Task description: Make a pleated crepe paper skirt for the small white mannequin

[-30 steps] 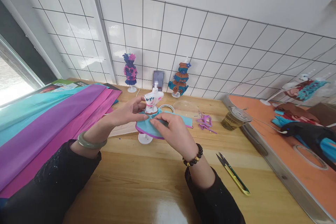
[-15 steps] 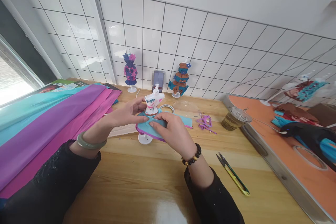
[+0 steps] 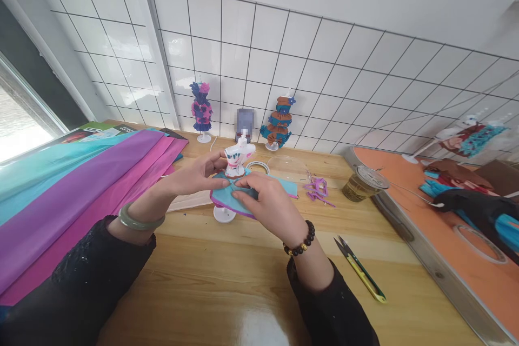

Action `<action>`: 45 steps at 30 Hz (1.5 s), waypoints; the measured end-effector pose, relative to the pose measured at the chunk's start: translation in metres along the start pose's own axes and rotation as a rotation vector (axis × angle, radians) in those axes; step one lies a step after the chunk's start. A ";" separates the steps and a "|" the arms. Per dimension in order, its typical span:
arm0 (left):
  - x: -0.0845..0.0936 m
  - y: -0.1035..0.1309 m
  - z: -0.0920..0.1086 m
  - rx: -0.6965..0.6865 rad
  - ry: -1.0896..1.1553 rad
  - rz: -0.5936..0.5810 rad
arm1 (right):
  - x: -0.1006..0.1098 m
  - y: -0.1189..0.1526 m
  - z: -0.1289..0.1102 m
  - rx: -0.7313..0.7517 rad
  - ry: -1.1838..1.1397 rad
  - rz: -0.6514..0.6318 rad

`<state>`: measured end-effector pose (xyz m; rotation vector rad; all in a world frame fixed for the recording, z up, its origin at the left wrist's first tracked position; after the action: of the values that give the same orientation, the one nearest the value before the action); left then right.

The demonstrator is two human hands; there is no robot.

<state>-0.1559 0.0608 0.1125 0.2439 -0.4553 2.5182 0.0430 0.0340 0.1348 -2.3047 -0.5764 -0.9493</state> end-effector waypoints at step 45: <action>-0.004 0.000 0.004 -0.079 0.004 -0.051 | -0.009 -0.004 0.008 -0.038 -0.090 0.147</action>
<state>-0.1522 0.0576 0.1150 0.2168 -0.5394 2.4444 0.0391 0.0406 0.1243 -2.3970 -0.4213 -0.7967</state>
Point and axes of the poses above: each hand's wrist, its own y-axis away from the middle knuckle, its own x-axis out of the back of the hand, z = x × y, the point moved 1 cm from there along -y, towards the middle knuckle, and after that the axes turned 1 degree about x, right-handed, at the moved point
